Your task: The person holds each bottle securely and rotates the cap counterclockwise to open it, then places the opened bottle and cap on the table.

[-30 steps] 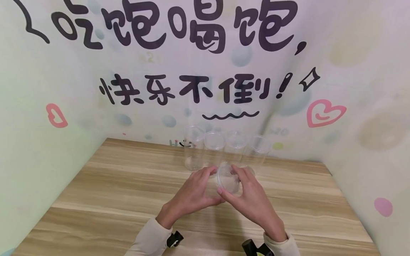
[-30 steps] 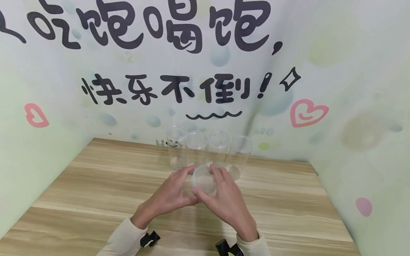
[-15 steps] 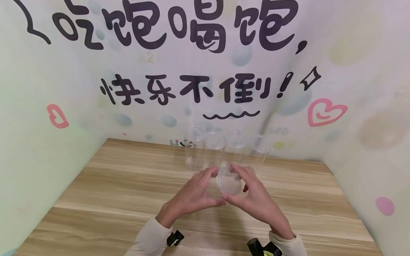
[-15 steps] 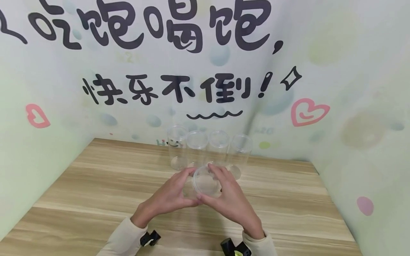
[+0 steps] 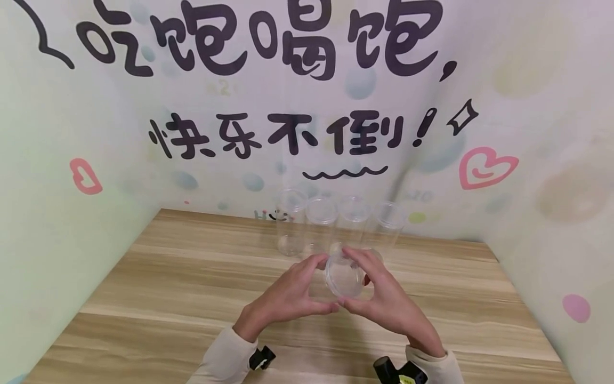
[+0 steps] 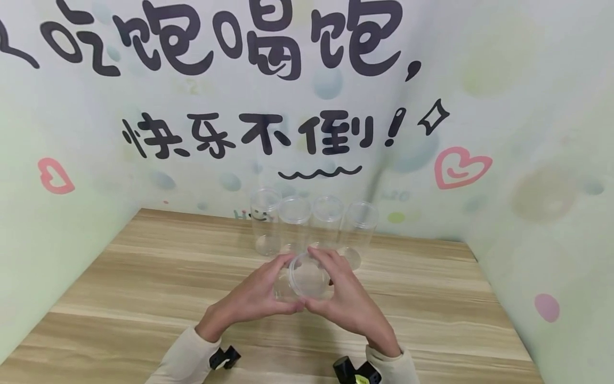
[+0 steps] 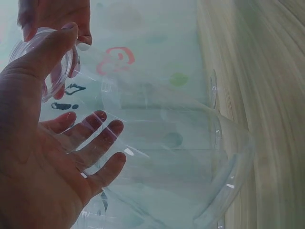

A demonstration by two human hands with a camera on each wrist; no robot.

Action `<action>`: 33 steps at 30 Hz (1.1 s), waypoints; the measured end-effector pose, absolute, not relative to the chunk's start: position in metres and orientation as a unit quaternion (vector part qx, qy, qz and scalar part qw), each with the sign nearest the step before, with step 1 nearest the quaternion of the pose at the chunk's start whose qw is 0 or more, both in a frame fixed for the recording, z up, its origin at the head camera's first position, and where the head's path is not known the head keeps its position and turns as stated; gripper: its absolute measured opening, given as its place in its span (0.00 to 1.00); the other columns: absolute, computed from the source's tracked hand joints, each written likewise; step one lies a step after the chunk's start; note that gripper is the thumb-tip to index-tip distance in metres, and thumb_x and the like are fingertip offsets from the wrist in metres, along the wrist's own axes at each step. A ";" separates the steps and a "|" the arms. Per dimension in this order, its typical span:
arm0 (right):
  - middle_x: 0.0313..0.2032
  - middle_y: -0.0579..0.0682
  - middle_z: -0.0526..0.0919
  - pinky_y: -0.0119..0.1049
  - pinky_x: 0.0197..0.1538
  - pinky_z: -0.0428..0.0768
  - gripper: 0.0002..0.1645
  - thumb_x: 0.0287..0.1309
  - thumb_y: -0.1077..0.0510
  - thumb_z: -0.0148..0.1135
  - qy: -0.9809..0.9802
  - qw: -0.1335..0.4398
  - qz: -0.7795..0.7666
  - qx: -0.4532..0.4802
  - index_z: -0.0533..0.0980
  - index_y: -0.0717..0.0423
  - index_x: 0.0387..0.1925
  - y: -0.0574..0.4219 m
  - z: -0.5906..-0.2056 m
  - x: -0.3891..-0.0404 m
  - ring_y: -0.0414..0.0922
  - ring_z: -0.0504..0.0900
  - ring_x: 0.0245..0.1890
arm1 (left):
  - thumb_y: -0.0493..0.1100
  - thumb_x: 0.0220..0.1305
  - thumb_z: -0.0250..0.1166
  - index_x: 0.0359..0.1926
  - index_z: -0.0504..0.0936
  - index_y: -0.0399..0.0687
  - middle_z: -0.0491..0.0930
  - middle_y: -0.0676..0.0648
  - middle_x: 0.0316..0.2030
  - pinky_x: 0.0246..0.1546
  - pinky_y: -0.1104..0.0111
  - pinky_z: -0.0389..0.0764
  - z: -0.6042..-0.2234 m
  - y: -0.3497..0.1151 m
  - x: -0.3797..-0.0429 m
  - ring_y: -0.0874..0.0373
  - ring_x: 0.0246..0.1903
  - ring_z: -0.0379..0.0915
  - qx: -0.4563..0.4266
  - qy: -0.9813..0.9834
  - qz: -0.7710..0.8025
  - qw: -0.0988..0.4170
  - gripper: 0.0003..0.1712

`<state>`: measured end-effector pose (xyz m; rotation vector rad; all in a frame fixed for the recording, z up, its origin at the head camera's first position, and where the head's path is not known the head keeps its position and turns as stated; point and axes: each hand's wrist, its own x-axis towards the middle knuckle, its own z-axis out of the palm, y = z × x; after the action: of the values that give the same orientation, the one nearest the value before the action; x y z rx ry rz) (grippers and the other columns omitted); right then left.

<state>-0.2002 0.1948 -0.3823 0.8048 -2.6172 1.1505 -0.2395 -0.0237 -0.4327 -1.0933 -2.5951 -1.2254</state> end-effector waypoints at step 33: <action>0.52 0.50 0.73 0.43 0.45 0.76 0.49 0.54 0.28 0.64 -0.941 0.100 0.315 0.076 0.68 0.55 0.66 0.170 -0.390 -0.199 0.47 0.76 0.43 | 0.62 0.49 0.76 0.66 0.65 0.44 0.77 0.46 0.57 0.61 0.52 0.73 -0.439 -0.014 -0.239 0.52 0.59 0.73 -0.313 -0.880 -0.330 0.134 0.50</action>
<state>-0.1992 0.1702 -0.3900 0.2238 -2.7817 0.9300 -0.2390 -0.0139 -0.4390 -0.9073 -2.5526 -0.9569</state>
